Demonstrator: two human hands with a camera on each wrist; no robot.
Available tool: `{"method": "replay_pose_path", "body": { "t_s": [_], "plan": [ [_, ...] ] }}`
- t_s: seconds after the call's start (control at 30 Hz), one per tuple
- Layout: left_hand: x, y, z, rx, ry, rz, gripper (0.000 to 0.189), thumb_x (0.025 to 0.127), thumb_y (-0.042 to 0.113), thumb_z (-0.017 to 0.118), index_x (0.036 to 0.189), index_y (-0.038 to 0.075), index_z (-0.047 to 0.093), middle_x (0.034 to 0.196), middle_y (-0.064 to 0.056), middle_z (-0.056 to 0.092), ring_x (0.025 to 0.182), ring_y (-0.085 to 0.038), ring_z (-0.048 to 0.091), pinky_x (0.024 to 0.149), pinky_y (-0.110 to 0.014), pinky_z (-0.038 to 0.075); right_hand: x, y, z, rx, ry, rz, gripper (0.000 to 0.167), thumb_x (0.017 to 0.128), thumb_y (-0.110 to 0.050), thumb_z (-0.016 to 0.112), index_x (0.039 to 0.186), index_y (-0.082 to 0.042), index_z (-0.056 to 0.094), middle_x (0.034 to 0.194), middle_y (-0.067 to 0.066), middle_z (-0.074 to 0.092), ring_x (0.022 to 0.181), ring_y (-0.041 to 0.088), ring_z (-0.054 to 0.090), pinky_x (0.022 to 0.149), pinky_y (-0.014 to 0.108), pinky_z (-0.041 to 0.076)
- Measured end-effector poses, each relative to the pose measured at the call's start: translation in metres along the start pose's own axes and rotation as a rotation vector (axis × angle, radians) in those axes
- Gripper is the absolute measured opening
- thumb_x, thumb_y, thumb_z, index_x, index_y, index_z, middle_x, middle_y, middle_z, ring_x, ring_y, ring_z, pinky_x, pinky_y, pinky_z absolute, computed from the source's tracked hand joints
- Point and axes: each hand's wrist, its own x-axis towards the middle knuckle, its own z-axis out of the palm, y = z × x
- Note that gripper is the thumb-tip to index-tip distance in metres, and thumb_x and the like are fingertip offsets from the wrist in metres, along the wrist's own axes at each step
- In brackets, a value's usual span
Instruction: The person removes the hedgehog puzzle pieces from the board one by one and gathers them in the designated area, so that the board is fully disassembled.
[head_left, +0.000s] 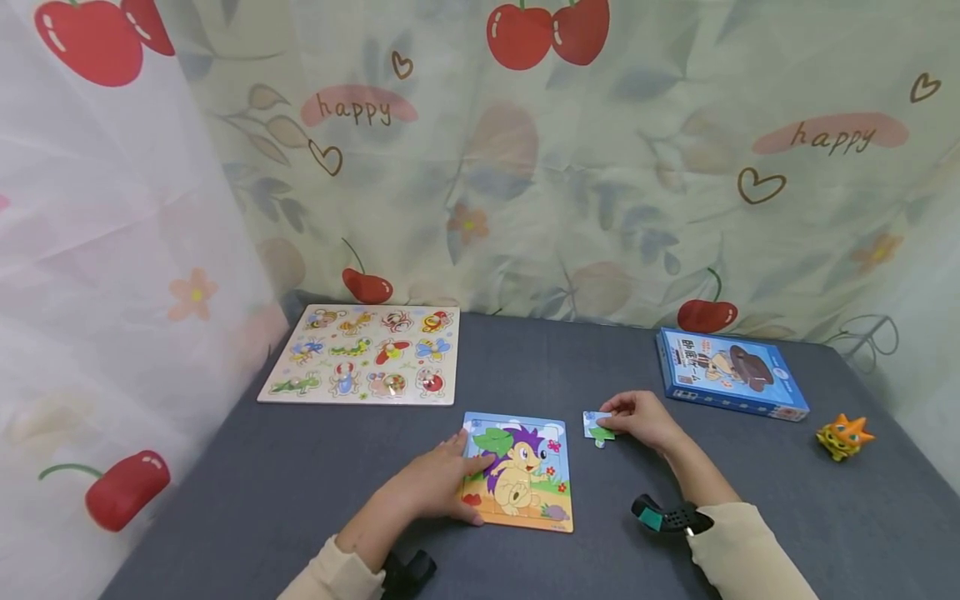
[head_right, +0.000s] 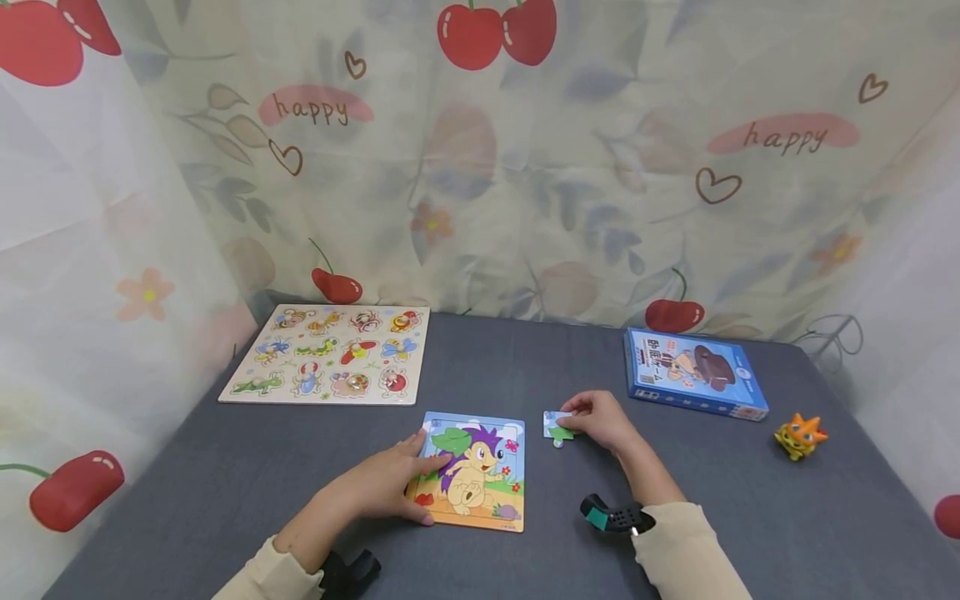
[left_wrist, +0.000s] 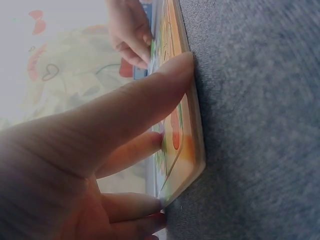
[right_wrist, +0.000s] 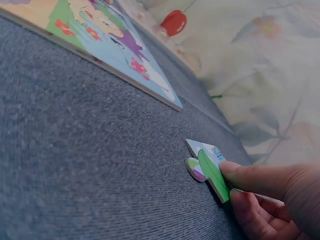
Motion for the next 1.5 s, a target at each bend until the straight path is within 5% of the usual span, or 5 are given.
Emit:
{"method": "replay_pose_path", "body": {
  "t_s": [0.5, 1.23, 1.5],
  "plan": [
    [0.0, 0.001, -0.002, -0.002, -0.006, -0.008, 0.077, 0.069, 0.047, 0.078, 0.137, 0.026, 0.048, 0.151, -0.022, 0.026, 0.135, -0.042, 0.032, 0.106, -0.054, 0.033, -0.002, -0.001, 0.003, -0.098, 0.031, -0.072, 0.024, 0.082, -0.016, 0.071, 0.096, 0.004, 0.068, 0.076, 0.006, 0.06, 0.069, 0.014, 0.049, 0.058, 0.022, 0.039],
    [0.001, 0.002, -0.003, 0.032, -0.009, 0.006, 0.077, 0.069, 0.048, 0.077, 0.137, 0.026, 0.048, 0.15, -0.022, 0.029, 0.134, -0.043, 0.033, 0.107, -0.054, 0.032, 0.001, -0.001, 0.005, -0.073, 0.023, -0.041, 0.024, 0.082, -0.015, 0.071, 0.097, 0.003, 0.069, 0.081, 0.008, 0.063, 0.073, 0.016, 0.049, 0.061, 0.022, 0.041],
    [0.002, 0.01, 0.0, 0.172, 0.048, 0.126, 0.074, 0.069, 0.051, 0.076, 0.134, 0.026, 0.051, 0.143, -0.01, 0.045, 0.135, -0.029, 0.038, 0.112, -0.053, 0.024, 0.002, -0.012, 0.012, -0.067, 0.049, -0.081, 0.023, 0.082, -0.014, 0.071, 0.098, 0.002, 0.069, 0.078, 0.007, 0.061, 0.068, 0.015, 0.049, 0.056, 0.021, 0.041]
  ]
}}
